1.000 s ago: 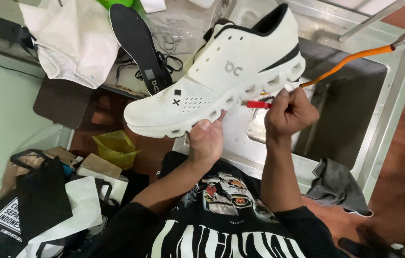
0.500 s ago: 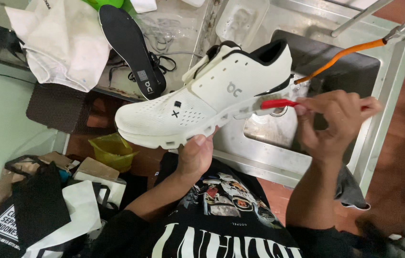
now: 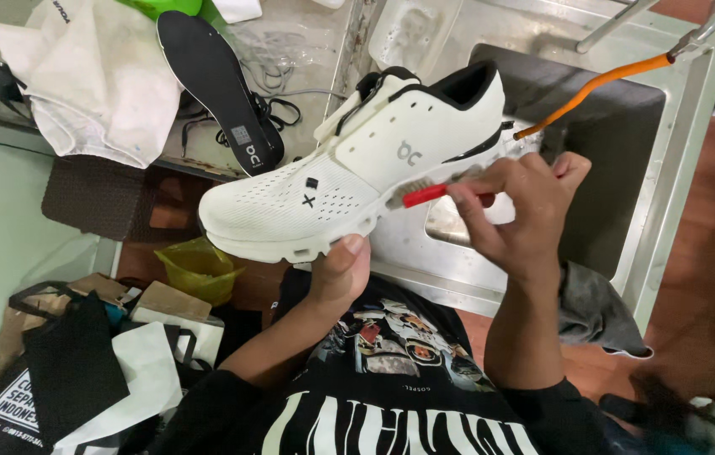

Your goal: The person cleans a white shoe using a brush and a sponge over a sink. The person scrubs the sole and sides of the shoe with a brush, rinses it under a faucet, and wipes it with a sponge.

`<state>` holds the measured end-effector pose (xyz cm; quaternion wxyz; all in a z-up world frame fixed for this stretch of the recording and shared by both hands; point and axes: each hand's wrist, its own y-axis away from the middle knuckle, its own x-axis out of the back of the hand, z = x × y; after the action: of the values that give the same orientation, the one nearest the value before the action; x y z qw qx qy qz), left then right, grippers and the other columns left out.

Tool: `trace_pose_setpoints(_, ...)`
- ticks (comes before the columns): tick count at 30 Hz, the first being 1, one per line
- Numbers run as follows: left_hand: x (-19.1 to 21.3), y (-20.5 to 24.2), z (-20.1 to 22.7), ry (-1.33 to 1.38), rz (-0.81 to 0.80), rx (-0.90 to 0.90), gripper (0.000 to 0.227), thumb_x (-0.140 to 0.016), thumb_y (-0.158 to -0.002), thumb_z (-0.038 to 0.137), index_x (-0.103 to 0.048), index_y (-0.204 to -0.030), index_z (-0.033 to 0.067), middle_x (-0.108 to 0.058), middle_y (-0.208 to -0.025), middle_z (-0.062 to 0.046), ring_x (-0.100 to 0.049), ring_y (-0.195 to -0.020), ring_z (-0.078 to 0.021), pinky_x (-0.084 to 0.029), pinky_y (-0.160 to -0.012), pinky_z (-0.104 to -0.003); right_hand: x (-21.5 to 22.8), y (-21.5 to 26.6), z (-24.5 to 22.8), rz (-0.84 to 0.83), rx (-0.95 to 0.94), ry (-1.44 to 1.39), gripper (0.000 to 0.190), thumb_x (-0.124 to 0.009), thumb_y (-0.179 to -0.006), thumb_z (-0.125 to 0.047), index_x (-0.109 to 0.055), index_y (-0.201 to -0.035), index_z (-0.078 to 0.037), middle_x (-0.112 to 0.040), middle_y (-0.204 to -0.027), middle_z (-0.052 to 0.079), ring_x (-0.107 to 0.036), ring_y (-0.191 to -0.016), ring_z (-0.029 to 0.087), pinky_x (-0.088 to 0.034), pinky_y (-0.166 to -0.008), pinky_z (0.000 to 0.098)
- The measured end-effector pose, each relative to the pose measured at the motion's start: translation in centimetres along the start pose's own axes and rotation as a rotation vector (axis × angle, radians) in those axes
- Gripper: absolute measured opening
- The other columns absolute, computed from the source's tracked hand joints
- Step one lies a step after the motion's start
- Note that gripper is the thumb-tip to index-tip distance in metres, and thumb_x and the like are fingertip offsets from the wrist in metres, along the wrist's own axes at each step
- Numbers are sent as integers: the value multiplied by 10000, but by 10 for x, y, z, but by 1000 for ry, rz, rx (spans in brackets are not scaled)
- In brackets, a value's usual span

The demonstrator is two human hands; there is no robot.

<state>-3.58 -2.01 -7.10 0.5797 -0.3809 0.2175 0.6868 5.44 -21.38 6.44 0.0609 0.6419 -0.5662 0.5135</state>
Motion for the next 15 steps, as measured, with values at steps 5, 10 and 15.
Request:
trace_pose_setpoints(5,17,0,-37,-103,100,50,991,-690,-876,33,-181,-1721,135,-319,-1727,5,-302,-1568,-204,-207,-1284,-661,-18,4,14,95,-22,-215,239,-871,-1033,-257,-738,-899,-110,-602,-683,-6,-531,-676,220,-262,-964,435)
trace_pose_setpoints(10,71,9,-108,-77,96,19,909,-704,-910,-11,-272,-1695,139,-408,-1699,-52,-347,-1550,-227,-213,-1298,-604,-55,14,-5,88,-33,-471,247,-847,-975,-260,-693,-838,-125,-558,-636,-34,-512,-620,192,-253,-946,396)
trace_pose_setpoints(15,44,-8,-41,-214,-15,16,983,-704,-900,0,-177,-1717,144,-286,-1736,-20,-248,-1589,-235,-201,-1269,-694,-42,18,29,95,-114,-331,245,-850,-1050,-217,-691,-930,-75,-558,-688,-1,-503,-643,187,-250,-947,398)
